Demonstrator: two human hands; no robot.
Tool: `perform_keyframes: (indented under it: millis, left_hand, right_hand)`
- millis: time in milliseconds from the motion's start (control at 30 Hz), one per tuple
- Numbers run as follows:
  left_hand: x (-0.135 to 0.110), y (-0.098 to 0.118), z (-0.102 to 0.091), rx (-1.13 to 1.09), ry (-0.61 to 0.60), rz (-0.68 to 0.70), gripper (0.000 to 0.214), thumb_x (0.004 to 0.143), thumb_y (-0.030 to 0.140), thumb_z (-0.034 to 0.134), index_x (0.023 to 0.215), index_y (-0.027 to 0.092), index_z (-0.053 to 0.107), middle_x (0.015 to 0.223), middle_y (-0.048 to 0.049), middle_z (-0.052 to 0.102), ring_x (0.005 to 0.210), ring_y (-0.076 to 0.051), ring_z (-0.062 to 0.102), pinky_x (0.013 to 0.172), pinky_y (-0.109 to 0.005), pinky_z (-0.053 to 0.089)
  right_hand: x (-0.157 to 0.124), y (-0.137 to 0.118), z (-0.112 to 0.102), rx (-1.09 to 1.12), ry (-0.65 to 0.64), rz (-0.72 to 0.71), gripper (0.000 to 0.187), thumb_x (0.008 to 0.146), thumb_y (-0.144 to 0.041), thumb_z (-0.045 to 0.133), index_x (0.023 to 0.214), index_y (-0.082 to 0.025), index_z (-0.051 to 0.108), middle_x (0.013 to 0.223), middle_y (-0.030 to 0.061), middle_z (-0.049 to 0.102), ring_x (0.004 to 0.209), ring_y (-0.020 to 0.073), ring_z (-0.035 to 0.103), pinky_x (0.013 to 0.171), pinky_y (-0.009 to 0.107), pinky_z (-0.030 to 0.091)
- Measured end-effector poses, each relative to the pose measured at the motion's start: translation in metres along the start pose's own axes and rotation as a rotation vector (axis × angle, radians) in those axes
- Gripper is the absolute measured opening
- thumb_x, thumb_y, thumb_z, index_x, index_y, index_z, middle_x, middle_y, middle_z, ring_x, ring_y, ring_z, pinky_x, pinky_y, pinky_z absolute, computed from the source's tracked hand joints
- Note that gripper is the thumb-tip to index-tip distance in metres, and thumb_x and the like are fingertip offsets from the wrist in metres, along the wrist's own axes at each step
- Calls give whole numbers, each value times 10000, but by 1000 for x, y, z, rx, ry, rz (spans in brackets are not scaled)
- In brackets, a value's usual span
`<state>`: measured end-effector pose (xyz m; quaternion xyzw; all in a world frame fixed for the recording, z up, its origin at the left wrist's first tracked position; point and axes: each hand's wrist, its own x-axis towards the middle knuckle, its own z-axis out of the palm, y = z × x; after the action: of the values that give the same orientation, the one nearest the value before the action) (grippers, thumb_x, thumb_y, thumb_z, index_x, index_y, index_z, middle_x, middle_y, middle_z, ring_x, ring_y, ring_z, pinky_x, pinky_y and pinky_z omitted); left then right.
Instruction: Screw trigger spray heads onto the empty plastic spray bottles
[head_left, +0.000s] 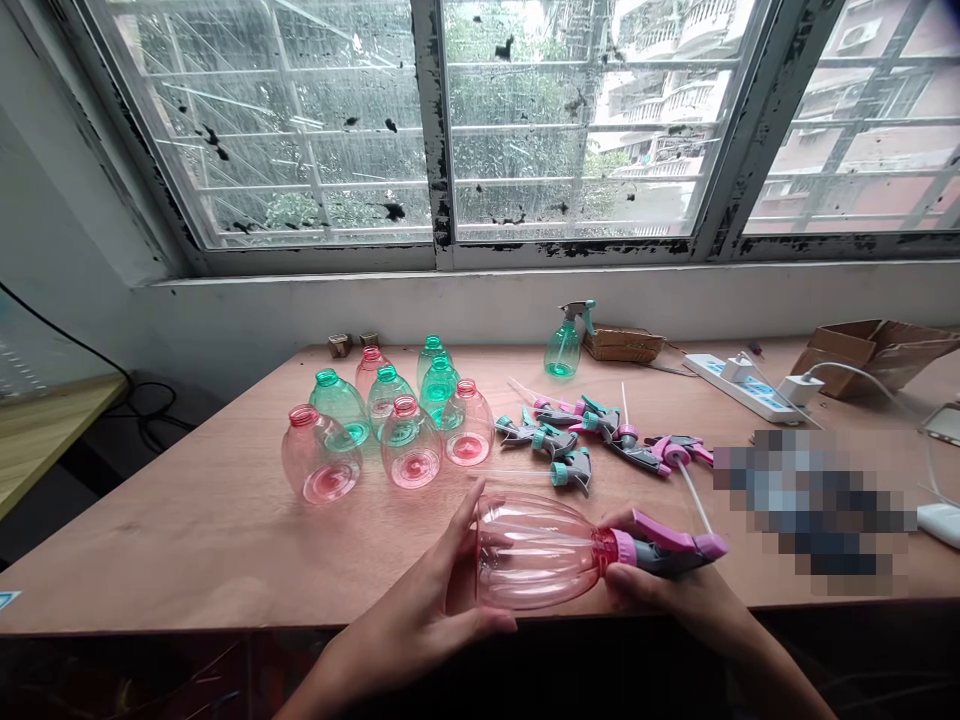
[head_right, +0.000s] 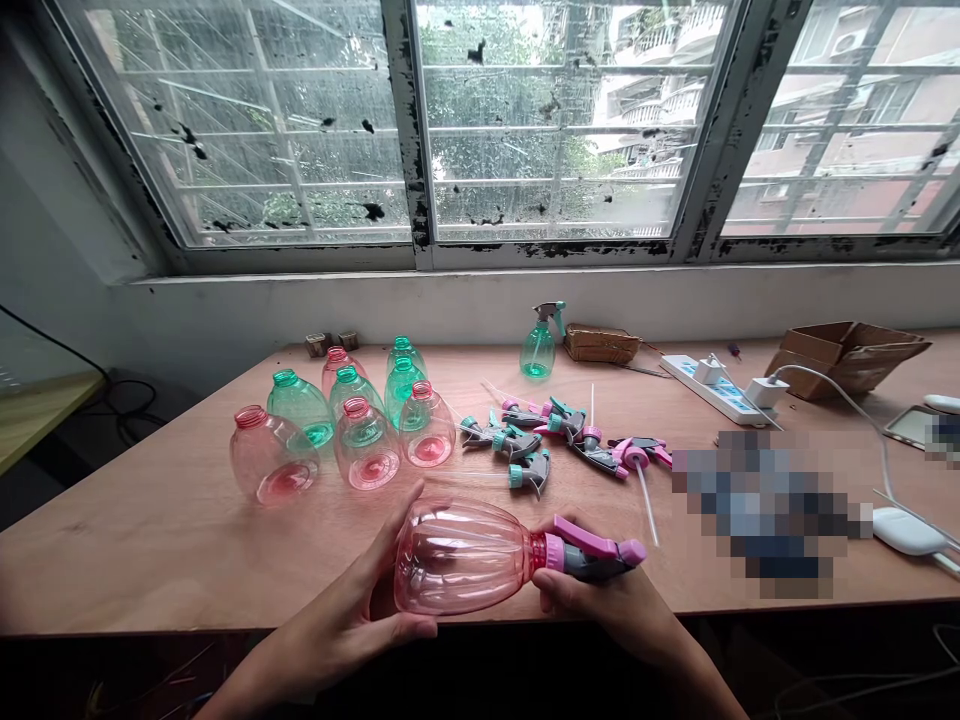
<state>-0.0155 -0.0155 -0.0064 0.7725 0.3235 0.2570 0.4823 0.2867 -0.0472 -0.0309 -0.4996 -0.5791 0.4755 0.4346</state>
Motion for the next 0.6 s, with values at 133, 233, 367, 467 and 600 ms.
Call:
perform_keyframes:
  millis: [133, 233, 367, 467, 600]
  left_hand:
    - [0, 4, 0, 13, 16, -5, 1145, 849, 295, 807, 1602, 403, -49, 1714, -32, 185, 1569, -314, 158, 1283, -483, 164]
    - [0, 4, -1, -2, 8, -25, 1133, 858, 316, 796, 1605, 393, -52, 1712, -43, 192, 1554, -324, 212, 1273, -473, 205]
    - [0, 5, -1, -5, 1, -64, 1120, 866, 339, 784, 1613, 351, -49, 1685, -74, 267, 1537, -337, 254, 1264, -482, 230]
    - [0, 6, -1, -15, 23, -58, 1109, 866, 321, 786, 1613, 363, -33, 1671, -68, 302, 1528, -337, 275, 1257, -484, 248]
    - [0, 0, -2, -24, 19, 4, 1051, 889, 285, 765, 1595, 451, 3, 1651, -34, 347, 1455, -301, 426, 1232, -466, 310]
  right_hand:
    - [0, 1, 0, -31, 18, -29, 316, 821, -456, 741, 1019, -218, 679, 654, -8, 717, 605, 207, 651, 564, 276, 533]
    - [0, 1, -1, -42, 15, -29, 320, 823, -457, 737, 1028, -218, 678, 657, -8, 717, 614, 211, 656, 577, 279, 539]
    - [2, 0, -2, -72, -8, -32, 338, 834, -476, 706, 1051, -218, 679, 663, 3, 716, 626, 228, 669, 590, 297, 551]
    - [2, -4, -3, -90, -18, -28, 355, 835, -484, 694, 1072, -219, 670, 672, 10, 714, 634, 236, 682, 605, 308, 561]
    - [1, -7, -2, -82, -23, -7, 350, 826, -464, 702, 1077, -227, 644, 681, 1, 716, 652, 239, 696, 611, 302, 577]
